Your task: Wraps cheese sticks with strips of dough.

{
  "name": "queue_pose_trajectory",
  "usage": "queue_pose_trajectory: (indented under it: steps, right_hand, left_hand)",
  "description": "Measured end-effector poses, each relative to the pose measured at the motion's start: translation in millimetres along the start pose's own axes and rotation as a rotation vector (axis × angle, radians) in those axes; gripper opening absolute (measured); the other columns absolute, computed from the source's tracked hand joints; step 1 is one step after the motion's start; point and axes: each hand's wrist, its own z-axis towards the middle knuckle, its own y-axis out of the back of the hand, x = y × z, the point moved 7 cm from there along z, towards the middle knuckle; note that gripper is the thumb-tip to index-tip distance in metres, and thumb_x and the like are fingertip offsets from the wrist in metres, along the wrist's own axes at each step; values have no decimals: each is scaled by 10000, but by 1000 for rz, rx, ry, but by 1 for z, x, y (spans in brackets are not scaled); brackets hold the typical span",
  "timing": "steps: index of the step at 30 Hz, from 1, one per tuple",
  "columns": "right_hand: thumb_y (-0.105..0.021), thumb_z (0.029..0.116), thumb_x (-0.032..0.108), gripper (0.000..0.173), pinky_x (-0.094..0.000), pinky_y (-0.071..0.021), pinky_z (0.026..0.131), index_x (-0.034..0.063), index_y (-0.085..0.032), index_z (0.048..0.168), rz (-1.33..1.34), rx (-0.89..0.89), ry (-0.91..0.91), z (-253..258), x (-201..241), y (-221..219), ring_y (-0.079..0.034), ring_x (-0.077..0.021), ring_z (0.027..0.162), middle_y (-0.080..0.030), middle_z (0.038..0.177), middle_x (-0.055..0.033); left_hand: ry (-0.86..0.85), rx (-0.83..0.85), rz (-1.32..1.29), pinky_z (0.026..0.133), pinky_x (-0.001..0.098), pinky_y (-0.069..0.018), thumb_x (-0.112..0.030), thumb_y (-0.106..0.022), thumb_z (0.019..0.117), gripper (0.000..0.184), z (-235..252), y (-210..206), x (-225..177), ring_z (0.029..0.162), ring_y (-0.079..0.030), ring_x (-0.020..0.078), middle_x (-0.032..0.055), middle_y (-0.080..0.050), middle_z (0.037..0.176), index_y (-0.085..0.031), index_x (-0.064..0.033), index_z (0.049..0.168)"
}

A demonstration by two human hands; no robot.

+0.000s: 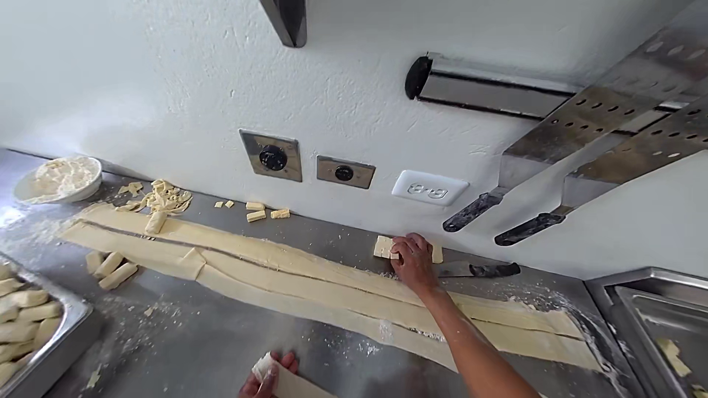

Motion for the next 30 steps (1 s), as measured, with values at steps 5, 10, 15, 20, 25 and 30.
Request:
queue_pose_trajectory:
  steps: [5, 10, 15, 20, 25, 30]
  right_hand:
    - [-682, 911, -33, 216, -589, -535, 951, -12, -765, 1110, 177, 80, 78, -13, 23, 10, -684, -427, 1096, -725, 1109, -230]
    - [-635, 981, 76, 383, -452, -584, 848, -57, -607, 1339, 632, 110, -380, -55, 116, 52, -678, -284, 971, -659, 1155, -215]
    - [-577, 962, 3, 356, -343, -613, 756, -70, -533, 1307, 1450, 597, -971, -140, 250, 0, -701, -190, 887, -663, 1065, -131]
    - [-638, 971, -12, 225, -276, -610, 700, -53, -559, 1177, 1542, 597, -1125, -140, 276, -16, -713, -143, 771, -698, 950, -103]
    - [-716, 951, 70, 148, -248, -598, 617, -12, -625, 1034, 1406, 671, -963, -125, 271, -17, -701, -100, 659, -716, 813, -38]
    - [-849, 834, 326, 521, -404, -536, 854, -27, -680, 1178, 969, 678, -378, -96, 255, -3, -637, -261, 943, -676, 1073, -176]
  left_hand:
    - [9, -119, -18, 770, 301, -630, -110, -314, 1119, 242, -2, -2, -2, 872, -769, 178, 99, -772, 973, -508, 9, 1201]
    - [-46, -74, 88, 829, 306, -604, -67, -408, 1093, 233, 4, 8, -18, 943, -735, 174, 137, -738, 1059, -551, 80, 1204]
    - [-190, -39, 280, 792, 277, -582, 20, -541, 1016, 139, 5, 8, -34, 821, -691, 128, 104, -712, 905, -645, 102, 1058]
    - [-441, 42, 599, 705, 222, -590, 9, -677, 918, 93, -12, 1, -60, 714, -697, 59, 50, -737, 802, -711, 58, 988]
    - [-737, 301, 767, 930, 256, -571, -81, -580, 991, 299, -43, 3, -63, 1013, -723, 95, 162, -747, 1110, -673, 137, 1173]
    - [-602, 390, 624, 972, 281, -569, 75, -628, 893, 351, -49, 26, -64, 1091, -711, 119, 167, -721, 1205, -622, 166, 1233]
